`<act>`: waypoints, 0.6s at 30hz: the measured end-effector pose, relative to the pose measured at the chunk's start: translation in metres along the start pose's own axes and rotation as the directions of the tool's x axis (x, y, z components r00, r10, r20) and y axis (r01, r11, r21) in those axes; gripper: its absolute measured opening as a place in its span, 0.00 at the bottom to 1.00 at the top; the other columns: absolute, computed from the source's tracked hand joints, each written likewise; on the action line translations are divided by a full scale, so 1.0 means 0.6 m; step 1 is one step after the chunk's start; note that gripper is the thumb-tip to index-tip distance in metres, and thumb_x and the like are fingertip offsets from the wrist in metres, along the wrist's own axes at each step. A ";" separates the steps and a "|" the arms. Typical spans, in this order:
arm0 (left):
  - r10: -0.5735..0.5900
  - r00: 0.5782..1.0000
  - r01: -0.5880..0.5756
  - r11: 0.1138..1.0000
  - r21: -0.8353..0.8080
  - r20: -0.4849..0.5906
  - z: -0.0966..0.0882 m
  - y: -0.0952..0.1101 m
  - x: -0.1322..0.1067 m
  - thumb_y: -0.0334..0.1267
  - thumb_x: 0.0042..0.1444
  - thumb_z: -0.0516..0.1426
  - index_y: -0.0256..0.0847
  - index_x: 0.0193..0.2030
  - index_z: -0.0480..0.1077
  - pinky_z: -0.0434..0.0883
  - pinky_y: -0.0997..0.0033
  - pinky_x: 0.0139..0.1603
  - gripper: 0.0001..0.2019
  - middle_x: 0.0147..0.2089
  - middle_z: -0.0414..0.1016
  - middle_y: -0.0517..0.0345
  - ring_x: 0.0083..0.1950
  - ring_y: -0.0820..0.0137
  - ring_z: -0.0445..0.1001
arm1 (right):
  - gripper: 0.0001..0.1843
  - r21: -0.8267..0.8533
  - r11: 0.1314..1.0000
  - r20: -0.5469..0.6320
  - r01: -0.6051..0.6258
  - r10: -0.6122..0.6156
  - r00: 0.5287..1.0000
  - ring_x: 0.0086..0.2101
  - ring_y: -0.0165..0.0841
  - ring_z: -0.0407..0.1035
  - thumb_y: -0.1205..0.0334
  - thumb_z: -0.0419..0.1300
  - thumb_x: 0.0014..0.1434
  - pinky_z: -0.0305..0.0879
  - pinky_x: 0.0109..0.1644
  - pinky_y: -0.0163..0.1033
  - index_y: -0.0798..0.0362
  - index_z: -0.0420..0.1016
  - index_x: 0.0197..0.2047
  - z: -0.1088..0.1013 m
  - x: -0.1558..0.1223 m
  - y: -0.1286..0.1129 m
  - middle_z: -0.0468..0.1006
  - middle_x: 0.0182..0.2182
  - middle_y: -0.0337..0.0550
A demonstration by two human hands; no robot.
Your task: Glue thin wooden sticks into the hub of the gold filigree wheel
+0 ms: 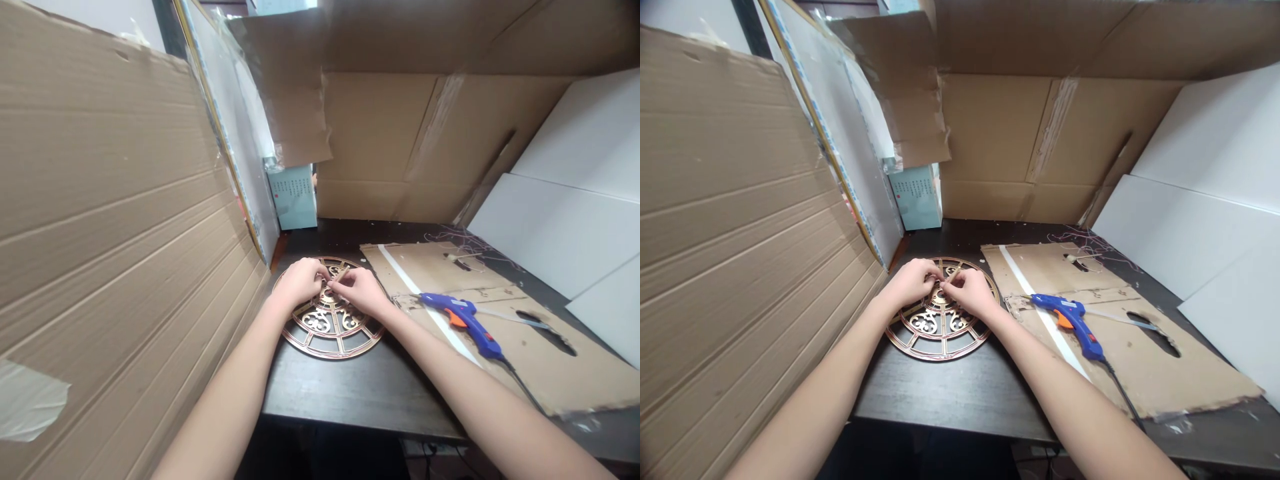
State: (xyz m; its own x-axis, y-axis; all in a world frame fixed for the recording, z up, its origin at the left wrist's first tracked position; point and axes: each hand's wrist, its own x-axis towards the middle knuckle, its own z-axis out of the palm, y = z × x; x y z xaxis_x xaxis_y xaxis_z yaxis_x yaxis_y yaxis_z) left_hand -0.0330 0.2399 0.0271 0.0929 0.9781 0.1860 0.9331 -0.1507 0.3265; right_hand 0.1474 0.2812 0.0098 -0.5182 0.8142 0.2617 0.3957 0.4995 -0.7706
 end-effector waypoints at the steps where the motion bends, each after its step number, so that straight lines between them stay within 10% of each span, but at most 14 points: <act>1: -0.004 1.000 0.004 1.000 0.000 0.001 0.000 0.000 0.000 0.44 0.68 0.60 0.39 0.45 0.78 0.76 0.52 0.58 0.11 0.47 0.82 0.53 0.51 0.63 0.80 | 0.09 0.001 1.000 0.003 -0.003 0.003 1.000 0.30 0.36 0.79 0.65 0.66 0.59 0.67 0.34 0.34 0.55 0.85 0.28 -0.001 0.000 0.000 0.85 0.26 0.44; 18: -0.033 0.999 0.033 0.999 0.029 0.011 0.003 -0.004 0.001 0.45 0.68 0.60 0.40 0.44 0.78 0.77 0.53 0.57 0.11 0.47 0.82 0.53 0.50 0.64 0.80 | 0.12 0.021 1.000 -0.008 -0.021 0.021 1.000 0.30 0.36 0.79 0.60 0.66 0.62 0.66 0.33 0.34 0.56 0.84 0.28 0.002 0.000 0.006 0.86 0.27 0.46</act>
State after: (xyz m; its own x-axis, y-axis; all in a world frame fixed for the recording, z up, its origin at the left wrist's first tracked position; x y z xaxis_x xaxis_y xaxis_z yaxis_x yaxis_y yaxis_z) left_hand -0.0347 0.2411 0.0245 0.0655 0.9841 0.1648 0.9452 -0.1141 0.3058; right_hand 0.1476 0.2827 0.0066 -0.5034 0.8270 0.2503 0.3902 0.4760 -0.7881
